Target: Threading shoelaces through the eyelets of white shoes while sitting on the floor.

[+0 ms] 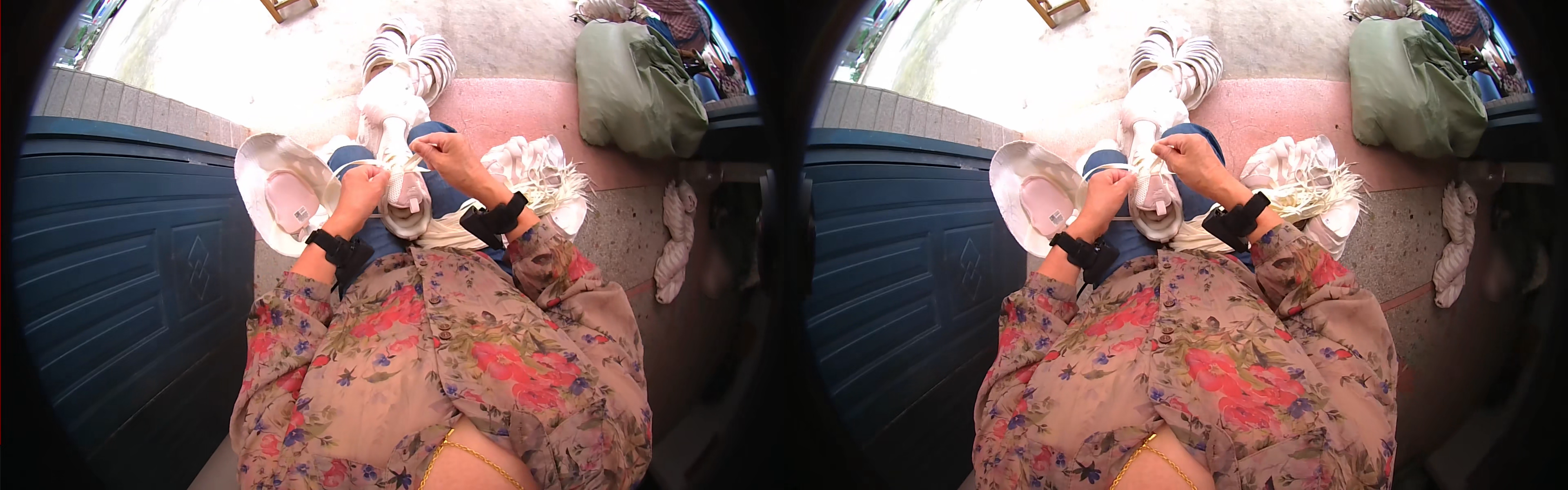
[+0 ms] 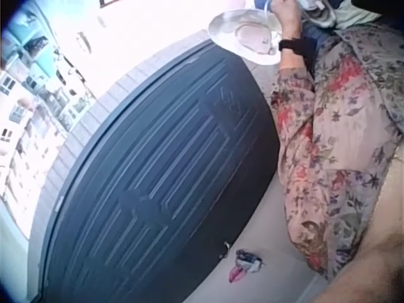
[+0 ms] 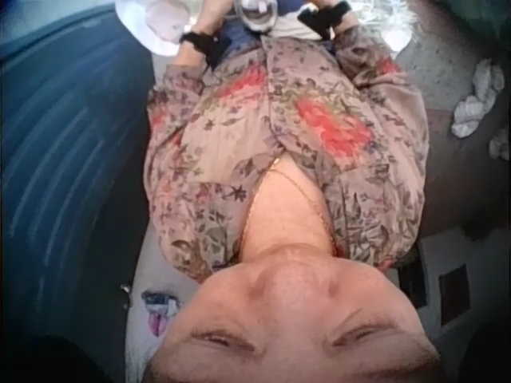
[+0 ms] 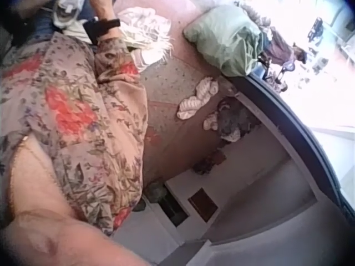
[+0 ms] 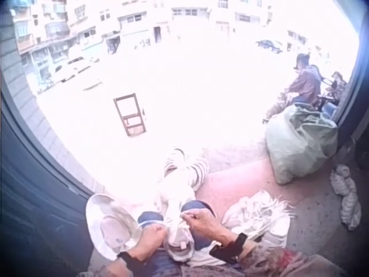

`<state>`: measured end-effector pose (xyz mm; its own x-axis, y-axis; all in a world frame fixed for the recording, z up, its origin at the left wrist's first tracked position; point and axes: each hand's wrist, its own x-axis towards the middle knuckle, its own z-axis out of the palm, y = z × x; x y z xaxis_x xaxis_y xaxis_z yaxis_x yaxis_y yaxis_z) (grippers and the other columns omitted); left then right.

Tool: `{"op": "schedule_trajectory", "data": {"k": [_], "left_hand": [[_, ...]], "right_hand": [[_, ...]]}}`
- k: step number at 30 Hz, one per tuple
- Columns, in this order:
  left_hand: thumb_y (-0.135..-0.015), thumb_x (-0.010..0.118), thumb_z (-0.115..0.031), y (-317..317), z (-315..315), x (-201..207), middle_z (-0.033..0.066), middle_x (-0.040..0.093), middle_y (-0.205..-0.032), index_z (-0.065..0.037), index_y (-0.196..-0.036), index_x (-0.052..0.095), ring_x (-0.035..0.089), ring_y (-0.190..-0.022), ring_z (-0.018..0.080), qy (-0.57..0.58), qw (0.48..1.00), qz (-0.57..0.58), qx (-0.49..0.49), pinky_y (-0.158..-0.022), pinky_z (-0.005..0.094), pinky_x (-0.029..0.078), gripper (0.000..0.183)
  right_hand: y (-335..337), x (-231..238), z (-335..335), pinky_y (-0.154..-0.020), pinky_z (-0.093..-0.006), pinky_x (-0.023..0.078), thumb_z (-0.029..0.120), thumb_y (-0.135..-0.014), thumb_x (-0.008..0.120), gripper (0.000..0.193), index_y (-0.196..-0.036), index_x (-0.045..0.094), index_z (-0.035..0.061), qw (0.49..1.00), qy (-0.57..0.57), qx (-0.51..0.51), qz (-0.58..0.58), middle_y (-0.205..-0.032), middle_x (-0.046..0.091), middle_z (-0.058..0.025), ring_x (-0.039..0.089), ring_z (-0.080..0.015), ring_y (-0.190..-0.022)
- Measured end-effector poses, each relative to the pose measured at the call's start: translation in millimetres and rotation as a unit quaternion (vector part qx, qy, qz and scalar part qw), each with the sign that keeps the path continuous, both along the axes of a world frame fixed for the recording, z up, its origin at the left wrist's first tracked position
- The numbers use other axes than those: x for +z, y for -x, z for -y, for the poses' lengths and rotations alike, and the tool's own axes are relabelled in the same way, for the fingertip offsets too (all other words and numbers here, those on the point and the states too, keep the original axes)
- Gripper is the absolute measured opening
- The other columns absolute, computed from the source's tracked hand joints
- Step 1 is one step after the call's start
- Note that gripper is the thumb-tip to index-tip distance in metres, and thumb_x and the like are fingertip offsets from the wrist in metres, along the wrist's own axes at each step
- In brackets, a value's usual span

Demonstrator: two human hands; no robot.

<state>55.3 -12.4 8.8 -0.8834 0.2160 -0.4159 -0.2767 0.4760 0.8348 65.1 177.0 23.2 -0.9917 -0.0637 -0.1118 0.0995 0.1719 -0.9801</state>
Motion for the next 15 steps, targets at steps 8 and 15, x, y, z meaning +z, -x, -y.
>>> {"op": "schedule_trajectory", "data": {"k": [8,15], "left_hand": [[-0.080,0.055,-0.018,5,-6,-8,0.0053,0.057,-0.063,0.005,-0.081,0.062,0.050,-0.058,0.0094,0.060,0.996,-0.062,-0.019,-0.054,0.0258,0.041,0.023],[-0.076,0.053,-0.017,7,-12,-12,0.0230,0.061,-0.075,0.004,-0.081,0.063,0.061,-0.070,0.0324,0.056,0.991,-0.111,-0.054,-0.064,0.0375,0.045,0.023]], "right_hand": [[2,6,0,-0.045,-0.0204,0.032,0.018,-0.087,0.054,0.022,-0.086,0.064,-0.0015,0.998,-0.004,0.057,0.039,-0.057,0.046,0.0045,0.040,-0.0029,-0.052],[6,12,7,-0.047,-0.0207,0.035,0.017,-0.086,0.055,0.022,-0.086,0.063,-0.0032,0.995,-0.019,0.091,0.018,-0.060,0.049,0.0039,0.042,-0.0034,-0.054]]}}
